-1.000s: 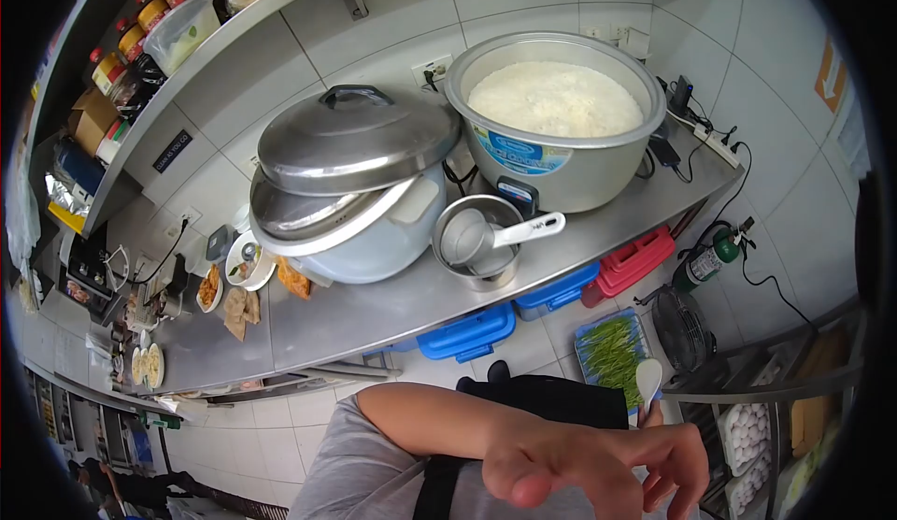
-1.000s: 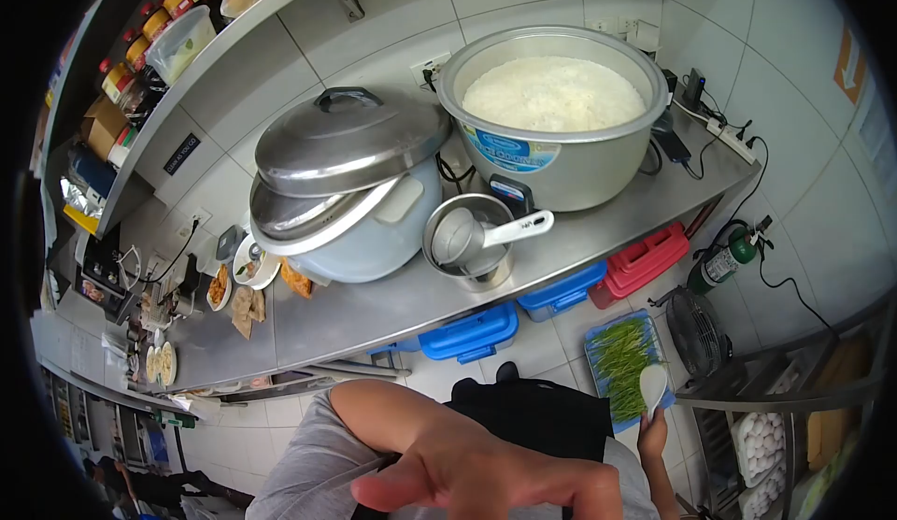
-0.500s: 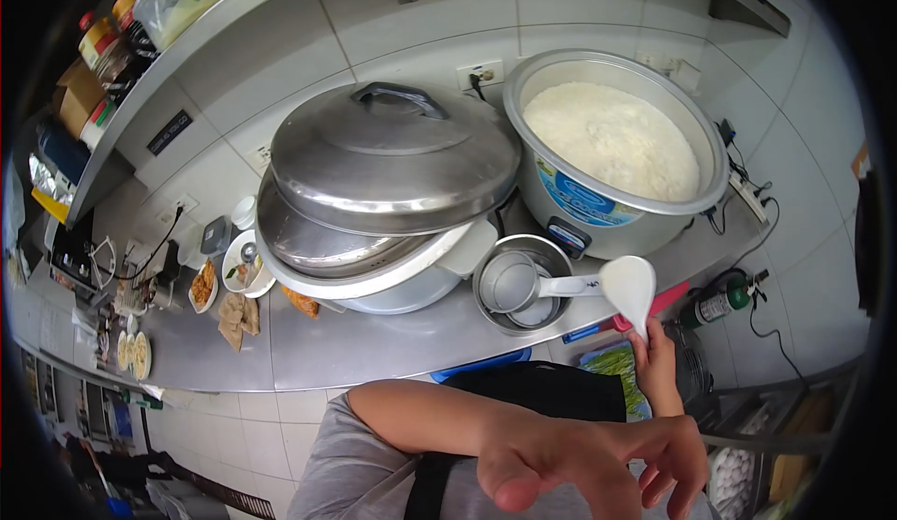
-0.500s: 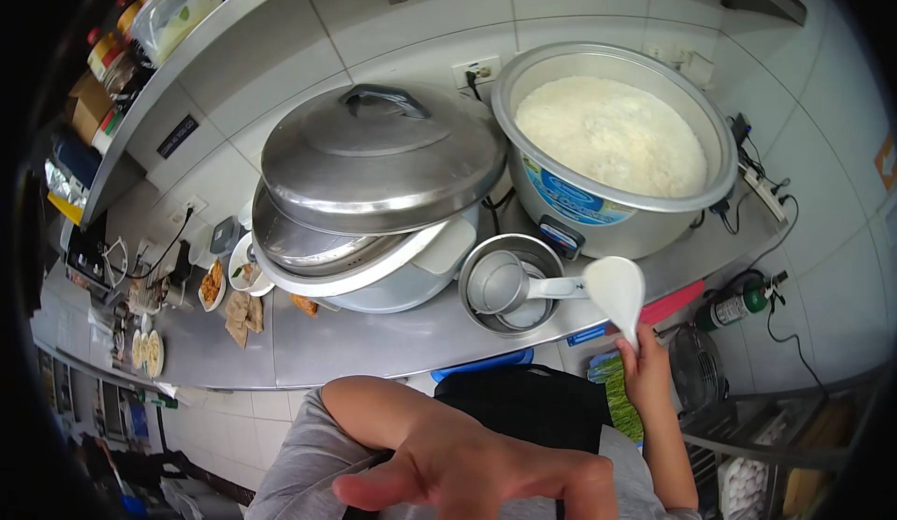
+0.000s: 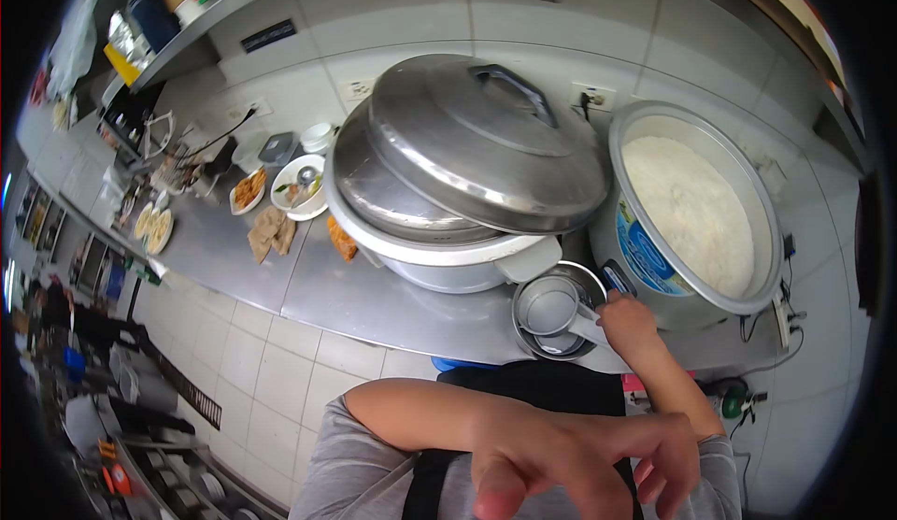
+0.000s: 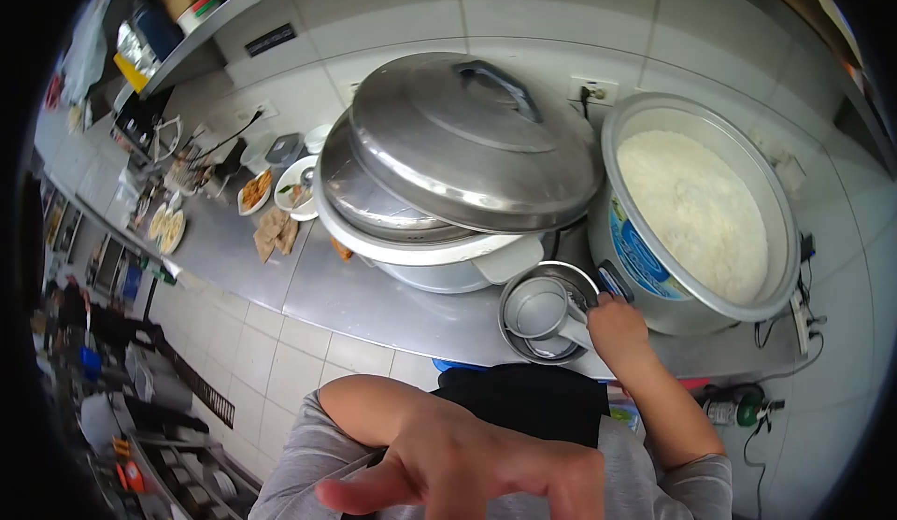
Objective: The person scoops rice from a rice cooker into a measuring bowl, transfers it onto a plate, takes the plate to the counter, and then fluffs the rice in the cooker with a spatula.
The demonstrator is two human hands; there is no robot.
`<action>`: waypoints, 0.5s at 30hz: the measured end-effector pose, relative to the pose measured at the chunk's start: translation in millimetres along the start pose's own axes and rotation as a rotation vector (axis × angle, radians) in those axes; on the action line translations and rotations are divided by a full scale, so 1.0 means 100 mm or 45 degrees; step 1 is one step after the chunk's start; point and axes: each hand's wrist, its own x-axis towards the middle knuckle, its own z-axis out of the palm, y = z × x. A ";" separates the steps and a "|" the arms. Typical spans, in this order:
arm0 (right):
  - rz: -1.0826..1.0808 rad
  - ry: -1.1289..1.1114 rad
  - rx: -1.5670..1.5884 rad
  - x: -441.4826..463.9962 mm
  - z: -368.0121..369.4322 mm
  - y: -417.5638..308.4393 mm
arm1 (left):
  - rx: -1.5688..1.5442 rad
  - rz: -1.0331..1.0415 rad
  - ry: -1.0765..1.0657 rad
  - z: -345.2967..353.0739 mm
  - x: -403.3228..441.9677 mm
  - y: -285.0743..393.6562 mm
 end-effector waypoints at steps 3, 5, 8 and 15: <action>-0.248 0.116 0.001 0.18 -0.53 0.02 | 0.244 -0.148 0.108 -0.10 0.16 0.42; -0.291 0.468 0.232 0.40 -1.18 -0.02 | 0.309 -0.082 0.554 -0.15 -0.01 0.51; -0.289 0.829 0.321 1.32 -1.69 0.17 | 0.768 -0.179 1.027 -0.42 -0.39 0.83; -0.427 0.331 0.541 2.84 -1.92 0.29 | 1.886 -0.334 1.943 -0.62 -2.41 1.42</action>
